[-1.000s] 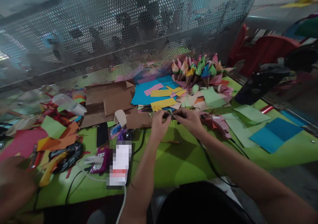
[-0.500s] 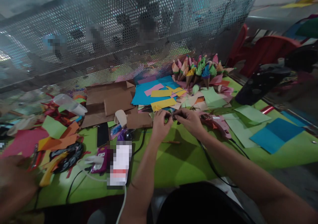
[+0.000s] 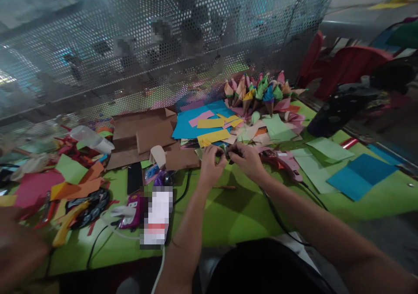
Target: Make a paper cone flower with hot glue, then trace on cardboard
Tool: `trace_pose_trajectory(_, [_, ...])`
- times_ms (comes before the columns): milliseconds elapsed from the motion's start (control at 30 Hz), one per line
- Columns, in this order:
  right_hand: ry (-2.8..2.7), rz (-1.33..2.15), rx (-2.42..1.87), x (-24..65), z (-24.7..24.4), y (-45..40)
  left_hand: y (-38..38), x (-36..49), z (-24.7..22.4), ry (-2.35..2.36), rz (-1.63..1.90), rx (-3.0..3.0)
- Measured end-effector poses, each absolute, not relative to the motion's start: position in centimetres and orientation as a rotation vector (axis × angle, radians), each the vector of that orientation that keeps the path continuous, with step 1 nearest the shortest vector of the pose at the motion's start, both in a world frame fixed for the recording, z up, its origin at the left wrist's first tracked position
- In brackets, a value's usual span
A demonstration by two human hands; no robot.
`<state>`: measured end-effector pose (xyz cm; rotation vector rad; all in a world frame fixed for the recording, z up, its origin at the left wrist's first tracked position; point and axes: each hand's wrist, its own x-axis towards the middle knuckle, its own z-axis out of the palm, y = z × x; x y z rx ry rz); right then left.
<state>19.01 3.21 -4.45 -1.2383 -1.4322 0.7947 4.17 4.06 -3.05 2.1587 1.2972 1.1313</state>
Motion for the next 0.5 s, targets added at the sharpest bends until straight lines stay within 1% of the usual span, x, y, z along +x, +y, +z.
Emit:
trace_pose_trajectory(133, [-1.409, 0.866, -1.213, 19.0, -4.53, 3.29, 4.1, 4.09, -3.03, 1.294, 1.091, 2.118])
trace_pose_trajectory(267, [-1.481, 0.746, -1.215, 19.27, -4.2, 3.19, 4.03, 3.86, -2.8, 1.321, 1.018, 2.087])
trace_pose_trajectory(400, [-1.565, 0.607, -1.216, 19.43, -3.85, 2.96, 4.11, 3.7, -2.75, 1.356, 0.937, 2.209])
trace_pose_trajectory(500, [-1.606, 0.57, -1.201, 19.36, -3.93, 2.89, 4.26, 3.72, -2.95, 1.361, 0.927, 2.313])
